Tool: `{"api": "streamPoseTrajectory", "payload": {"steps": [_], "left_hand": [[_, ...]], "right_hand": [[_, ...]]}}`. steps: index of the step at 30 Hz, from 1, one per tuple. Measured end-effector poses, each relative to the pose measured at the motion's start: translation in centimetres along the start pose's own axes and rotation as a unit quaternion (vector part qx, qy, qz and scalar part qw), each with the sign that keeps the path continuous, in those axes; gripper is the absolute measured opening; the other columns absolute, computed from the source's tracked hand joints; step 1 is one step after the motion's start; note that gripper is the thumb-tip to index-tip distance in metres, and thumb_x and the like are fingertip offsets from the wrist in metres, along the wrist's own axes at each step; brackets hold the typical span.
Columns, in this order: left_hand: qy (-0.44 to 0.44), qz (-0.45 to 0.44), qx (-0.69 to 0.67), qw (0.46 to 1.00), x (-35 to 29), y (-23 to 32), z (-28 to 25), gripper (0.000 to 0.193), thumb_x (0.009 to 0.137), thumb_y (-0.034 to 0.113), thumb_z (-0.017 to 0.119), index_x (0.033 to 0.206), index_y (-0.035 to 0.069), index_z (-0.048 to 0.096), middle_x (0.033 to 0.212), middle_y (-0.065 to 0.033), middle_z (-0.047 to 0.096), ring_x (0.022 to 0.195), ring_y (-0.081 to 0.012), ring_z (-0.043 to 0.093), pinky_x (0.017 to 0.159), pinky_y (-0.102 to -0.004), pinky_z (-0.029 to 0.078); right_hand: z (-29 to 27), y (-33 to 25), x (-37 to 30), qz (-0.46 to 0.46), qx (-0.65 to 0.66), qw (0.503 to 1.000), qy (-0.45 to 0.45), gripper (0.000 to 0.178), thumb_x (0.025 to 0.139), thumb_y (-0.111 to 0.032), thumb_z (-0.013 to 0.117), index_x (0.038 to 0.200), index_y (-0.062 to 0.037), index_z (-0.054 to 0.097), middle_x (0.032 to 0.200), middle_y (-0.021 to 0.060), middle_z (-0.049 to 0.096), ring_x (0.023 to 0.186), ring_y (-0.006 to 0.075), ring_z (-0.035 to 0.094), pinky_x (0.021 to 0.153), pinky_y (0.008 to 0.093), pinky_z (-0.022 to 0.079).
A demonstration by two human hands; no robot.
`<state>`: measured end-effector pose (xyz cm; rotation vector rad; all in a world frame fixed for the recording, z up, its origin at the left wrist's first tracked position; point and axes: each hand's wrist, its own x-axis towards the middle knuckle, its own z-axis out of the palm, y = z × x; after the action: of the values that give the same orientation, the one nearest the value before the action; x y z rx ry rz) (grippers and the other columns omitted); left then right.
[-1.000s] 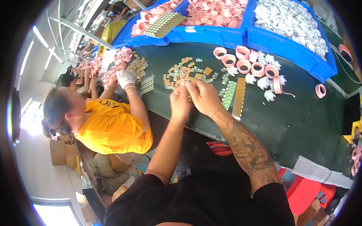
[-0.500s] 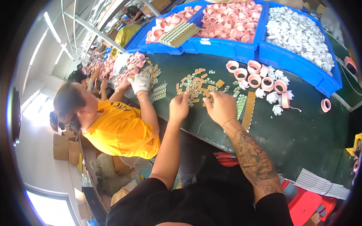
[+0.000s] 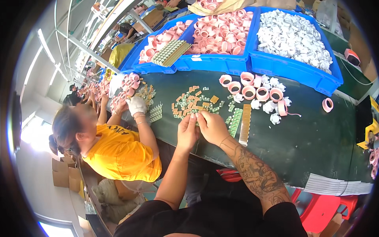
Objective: Assembling small electronic or mechanical components by applying green strips to pink circular rings on a factory assembly line.
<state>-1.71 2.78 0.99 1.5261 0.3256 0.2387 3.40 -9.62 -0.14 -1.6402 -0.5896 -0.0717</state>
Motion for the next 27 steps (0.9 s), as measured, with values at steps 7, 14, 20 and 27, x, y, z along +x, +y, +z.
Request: {"api": "streamPoseTrajectory", "payload": {"steps": [7, 14, 20, 27], "left_hand": [[-0.089, -0.142, -0.243, 0.955, -1.3, 0.7, -0.6, 0.035, 0.112, 0.035, 0.048, 0.090, 0.010, 0.057, 0.060, 0.0018, 0.045, 0.042, -0.0073, 0.034, 0.038, -0.0220, 0.025], [0.151, 0.132, 0.226, 0.953, 2.4, -1.6, -5.1, 0.042, 0.098, 0.034, 0.076, 0.070, 0.005, 0.062, 0.061, 0.0045, 0.057, 0.053, -0.0048, 0.044, 0.048, -0.0239, 0.035], [0.153, 0.179, 0.268, 0.934, 0.8, -1.3, -2.4, 0.037, 0.094, 0.027, 0.080, 0.071, 0.004, 0.063, 0.060, 0.0024, 0.056, 0.056, -0.0049, 0.046, 0.051, -0.0256, 0.040], [-0.022, 0.351, 0.407, 0.843, -5.0, -1.9, 6.1, 0.021, 0.079, 0.013, 0.084, 0.096, 0.006, 0.075, 0.094, -0.0099, 0.069, 0.092, -0.0322, 0.064, 0.084, -0.0414, 0.051]], "right_hand": [[-0.9, -0.6, -0.4, 0.121, 0.181, 0.972, -0.090, 0.038, 0.113, -0.031, 0.046, 0.111, 0.0009, 0.067, 0.083, 0.0068, 0.066, 0.075, 0.0150, 0.062, 0.070, 0.0316, 0.050], [-0.6, 0.3, 0.8, -0.048, -0.119, 0.992, -0.013, 0.025, 0.095, -0.031, 0.071, 0.103, -0.0082, 0.076, 0.071, 0.0159, 0.069, 0.067, 0.0373, 0.069, 0.061, 0.0466, 0.052], [-10.2, 0.1, 3.2, 0.073, -0.270, 0.960, -0.015, 0.019, 0.089, -0.030, 0.074, 0.089, -0.0110, 0.076, 0.084, 0.0147, 0.073, 0.080, 0.0346, 0.072, 0.073, 0.0471, 0.056], [-13.5, 2.1, 0.9, 0.002, -0.451, 0.890, -0.064, 0.025, 0.079, -0.033, 0.083, 0.087, -0.0109, 0.076, 0.100, 0.0118, 0.065, 0.101, 0.0337, 0.063, 0.089, 0.0464, 0.049]]}}
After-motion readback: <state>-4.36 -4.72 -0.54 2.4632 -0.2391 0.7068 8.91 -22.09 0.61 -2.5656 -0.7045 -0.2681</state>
